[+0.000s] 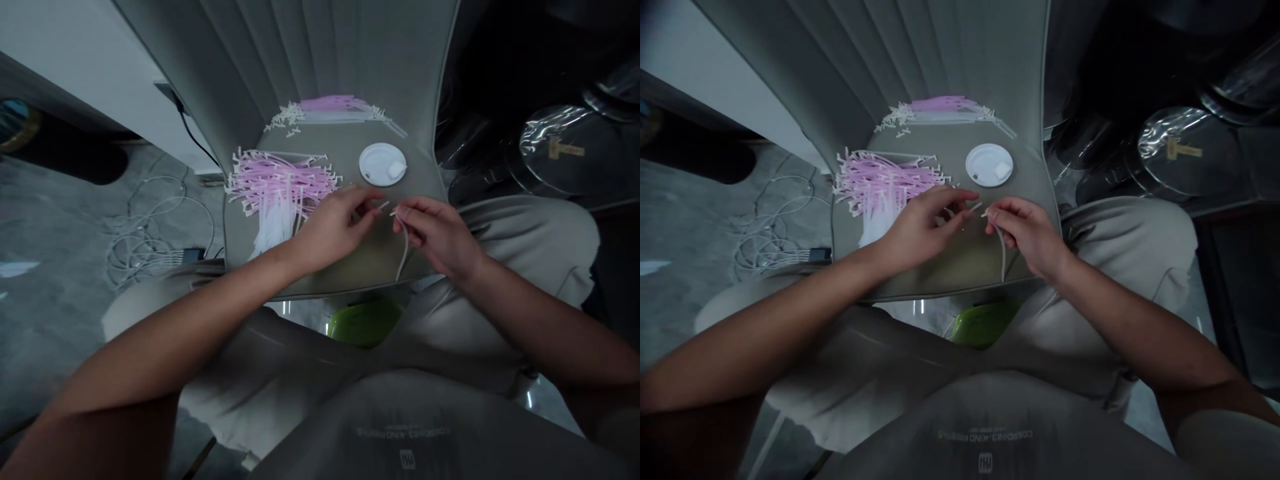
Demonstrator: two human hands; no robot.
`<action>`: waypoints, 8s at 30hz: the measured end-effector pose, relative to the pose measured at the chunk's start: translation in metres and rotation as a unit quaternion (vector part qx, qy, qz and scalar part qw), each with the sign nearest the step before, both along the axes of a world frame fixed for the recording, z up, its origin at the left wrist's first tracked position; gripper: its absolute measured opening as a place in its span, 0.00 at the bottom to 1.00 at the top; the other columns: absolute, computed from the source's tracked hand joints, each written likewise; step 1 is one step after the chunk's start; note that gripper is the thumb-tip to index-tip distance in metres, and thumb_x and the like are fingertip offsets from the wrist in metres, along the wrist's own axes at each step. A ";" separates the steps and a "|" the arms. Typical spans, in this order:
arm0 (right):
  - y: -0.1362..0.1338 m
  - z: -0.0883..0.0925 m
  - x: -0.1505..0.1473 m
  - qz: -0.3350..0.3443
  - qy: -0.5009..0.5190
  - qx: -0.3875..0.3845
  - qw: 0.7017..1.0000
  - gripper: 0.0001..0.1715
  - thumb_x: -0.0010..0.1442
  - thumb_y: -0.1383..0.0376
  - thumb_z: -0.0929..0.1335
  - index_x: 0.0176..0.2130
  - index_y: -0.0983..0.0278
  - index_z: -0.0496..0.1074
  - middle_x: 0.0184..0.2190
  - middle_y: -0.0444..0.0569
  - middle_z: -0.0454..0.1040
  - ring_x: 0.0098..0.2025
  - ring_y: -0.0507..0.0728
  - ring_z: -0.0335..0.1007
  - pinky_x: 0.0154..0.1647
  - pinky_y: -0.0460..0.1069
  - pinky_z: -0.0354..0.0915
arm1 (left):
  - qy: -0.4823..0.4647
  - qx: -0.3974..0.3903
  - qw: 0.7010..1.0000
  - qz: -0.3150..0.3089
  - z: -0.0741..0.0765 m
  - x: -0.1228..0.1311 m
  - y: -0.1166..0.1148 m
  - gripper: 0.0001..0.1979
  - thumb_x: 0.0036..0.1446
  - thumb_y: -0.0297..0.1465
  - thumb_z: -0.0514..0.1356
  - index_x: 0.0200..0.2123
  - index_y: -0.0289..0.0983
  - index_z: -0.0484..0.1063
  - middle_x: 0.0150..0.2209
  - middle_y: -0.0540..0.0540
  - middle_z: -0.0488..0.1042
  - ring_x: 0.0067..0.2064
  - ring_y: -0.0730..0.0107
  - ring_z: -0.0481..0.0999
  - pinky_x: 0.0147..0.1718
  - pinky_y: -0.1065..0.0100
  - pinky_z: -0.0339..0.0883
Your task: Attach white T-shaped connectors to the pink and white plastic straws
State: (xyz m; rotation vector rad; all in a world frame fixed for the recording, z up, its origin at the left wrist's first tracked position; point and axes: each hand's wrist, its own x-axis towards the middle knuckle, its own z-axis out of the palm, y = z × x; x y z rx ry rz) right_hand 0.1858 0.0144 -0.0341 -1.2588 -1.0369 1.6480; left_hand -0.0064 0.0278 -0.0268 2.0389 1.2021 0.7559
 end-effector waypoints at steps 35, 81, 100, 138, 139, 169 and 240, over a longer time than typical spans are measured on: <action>-0.011 0.006 -0.033 0.007 -0.067 0.145 0.987 0.05 0.56 0.63 0.73 0.34 0.61 0.78 0.20 0.39 0.71 0.18 0.45 0.58 0.16 0.42 0.53 | -0.157 -0.109 0.969 0.157 0.003 -0.010 -0.043 0.09 0.58 0.35 0.58 0.31 0.36 0.72 0.24 0.54 0.65 0.26 0.77 0.63 0.25 0.73 0.55; -0.001 0.014 -0.024 0.065 -0.080 0.101 0.990 0.03 0.53 0.67 0.69 0.30 0.64 0.69 0.18 0.38 0.70 0.17 0.45 0.59 0.17 0.41 0.57 | 0.024 0.074 0.997 -0.001 -0.010 -0.013 -0.029 0.16 0.68 0.36 0.47 0.34 0.36 0.71 0.30 0.45 0.73 0.33 0.69 0.72 0.33 0.67 0.61; -0.004 0.010 -0.020 0.085 -0.093 0.089 0.988 0.05 0.53 0.65 0.70 0.29 0.64 0.69 0.16 0.37 0.67 0.15 0.45 0.57 0.14 0.41 0.56 | -0.088 -0.099 0.991 -0.035 0.001 -0.011 -0.027 0.17 0.66 0.34 0.50 0.24 0.36 0.63 0.22 0.53 0.62 0.26 0.76 0.63 0.27 0.71 0.56; -0.011 0.013 -0.016 0.074 -0.045 0.059 0.994 0.04 0.54 0.68 0.71 0.30 0.63 0.70 0.16 0.35 0.66 0.14 0.45 0.58 0.13 0.40 0.56 | 0.085 0.096 0.987 -0.092 0.010 -0.016 -0.024 0.16 0.68 0.36 0.48 0.34 0.37 0.72 0.28 0.48 0.74 0.29 0.70 0.72 0.28 0.68 0.55; -0.010 0.014 -0.016 0.069 -0.046 0.061 0.995 0.05 0.54 0.68 0.71 0.30 0.63 0.70 0.16 0.36 0.66 0.14 0.45 0.58 0.13 0.40 0.56 | 0.080 0.093 0.988 -0.091 0.010 -0.016 -0.025 0.17 0.68 0.36 0.48 0.34 0.36 0.72 0.28 0.48 0.74 0.29 0.70 0.72 0.28 0.69 0.56; 0.001 0.004 -0.010 0.001 0.032 -0.047 0.998 0.08 0.55 0.63 0.72 0.33 0.66 0.74 0.18 0.42 0.71 0.18 0.45 0.60 0.15 0.40 0.50 | 0.156 0.006 0.987 0.035 -0.007 -0.011 -0.033 0.19 0.65 0.36 0.43 0.36 0.37 0.71 0.29 0.45 0.75 0.32 0.62 0.75 0.32 0.64 0.60; -0.013 0.011 -0.016 0.071 -0.124 0.117 0.983 0.09 0.56 0.59 0.73 0.32 0.62 0.74 0.23 0.41 0.73 0.27 0.51 0.69 0.31 0.47 0.66 | 0.058 0.039 0.996 -0.049 -0.014 -0.006 -0.041 0.16 0.67 0.32 0.48 0.35 0.36 0.74 0.29 0.47 0.75 0.31 0.71 0.73 0.31 0.69 0.62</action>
